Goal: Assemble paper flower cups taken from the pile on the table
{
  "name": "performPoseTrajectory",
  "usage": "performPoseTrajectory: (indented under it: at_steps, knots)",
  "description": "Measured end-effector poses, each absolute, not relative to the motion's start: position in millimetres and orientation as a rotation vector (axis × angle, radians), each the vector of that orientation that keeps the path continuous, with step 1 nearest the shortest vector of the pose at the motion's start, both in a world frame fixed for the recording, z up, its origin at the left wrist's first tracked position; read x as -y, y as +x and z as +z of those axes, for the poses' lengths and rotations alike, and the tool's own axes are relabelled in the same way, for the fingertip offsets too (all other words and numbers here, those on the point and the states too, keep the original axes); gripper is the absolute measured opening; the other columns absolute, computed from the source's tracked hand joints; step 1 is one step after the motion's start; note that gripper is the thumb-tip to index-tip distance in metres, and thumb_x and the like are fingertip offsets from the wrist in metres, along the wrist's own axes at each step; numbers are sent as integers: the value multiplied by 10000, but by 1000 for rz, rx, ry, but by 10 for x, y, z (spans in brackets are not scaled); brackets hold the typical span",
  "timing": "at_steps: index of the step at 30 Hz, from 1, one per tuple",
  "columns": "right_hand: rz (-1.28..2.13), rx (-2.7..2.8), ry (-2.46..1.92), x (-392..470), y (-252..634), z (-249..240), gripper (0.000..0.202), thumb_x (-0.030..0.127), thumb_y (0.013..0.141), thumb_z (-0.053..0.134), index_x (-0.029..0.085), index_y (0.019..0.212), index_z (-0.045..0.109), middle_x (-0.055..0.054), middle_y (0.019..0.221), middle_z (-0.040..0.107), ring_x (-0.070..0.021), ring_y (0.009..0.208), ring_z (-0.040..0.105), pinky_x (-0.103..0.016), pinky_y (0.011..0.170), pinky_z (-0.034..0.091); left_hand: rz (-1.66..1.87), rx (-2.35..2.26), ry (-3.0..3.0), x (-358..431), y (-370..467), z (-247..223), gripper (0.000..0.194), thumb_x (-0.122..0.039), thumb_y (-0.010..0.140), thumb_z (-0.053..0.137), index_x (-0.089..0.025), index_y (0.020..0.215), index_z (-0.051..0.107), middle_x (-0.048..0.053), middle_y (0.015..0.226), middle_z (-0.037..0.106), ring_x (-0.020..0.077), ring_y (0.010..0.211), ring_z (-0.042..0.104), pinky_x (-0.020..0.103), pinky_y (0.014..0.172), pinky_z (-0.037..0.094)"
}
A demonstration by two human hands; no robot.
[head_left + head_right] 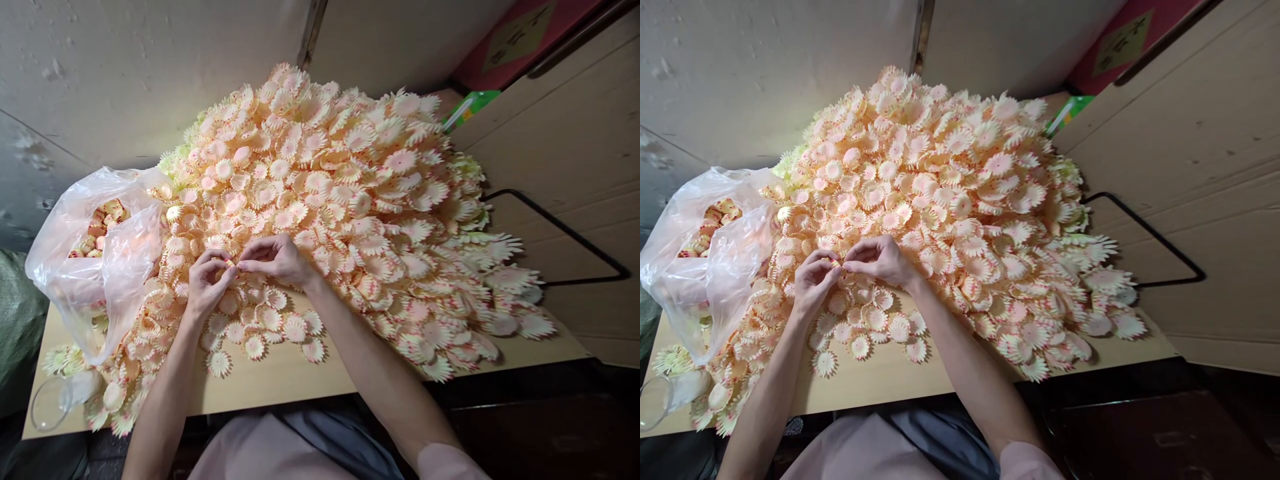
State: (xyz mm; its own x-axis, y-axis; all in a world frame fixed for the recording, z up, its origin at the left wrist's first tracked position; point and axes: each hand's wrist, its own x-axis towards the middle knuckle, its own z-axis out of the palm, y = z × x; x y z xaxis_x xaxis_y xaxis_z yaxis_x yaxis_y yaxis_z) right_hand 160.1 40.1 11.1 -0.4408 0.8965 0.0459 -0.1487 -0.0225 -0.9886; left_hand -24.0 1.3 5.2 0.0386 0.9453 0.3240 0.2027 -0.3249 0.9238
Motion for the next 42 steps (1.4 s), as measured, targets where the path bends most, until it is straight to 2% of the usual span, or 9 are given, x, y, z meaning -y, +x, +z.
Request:
performPoseTrajectory:
  at_steps: [11,25,42]
  knots:
    - [1661,1362,-791,-398,1606,133,262,302,616,881,168,795,744,-35,787,756,-160,718,719,-308,734,611,1395,-1118,1629,-25,-233,33,175,-267,785,719,-156,664,661,74,880,621,152,805,608,282,712,503]
    - [1645,1344,-821,-401,1584,95,300,307,558,908,173,771,744,-29,769,759,-168,697,728,-314,725,633,1395,-1149,1650,-35,-238,10,185,-305,769,724,-170,659,660,68,868,629,154,792,617,278,695,512]
    - [1640,1340,-836,-401,1599,117,253,307,591,889,183,765,754,-29,759,756,-165,685,722,-313,708,634,1397,-1132,1651,-39,-246,0,183,-296,774,735,-167,665,664,66,876,629,153,795,615,286,716,504]
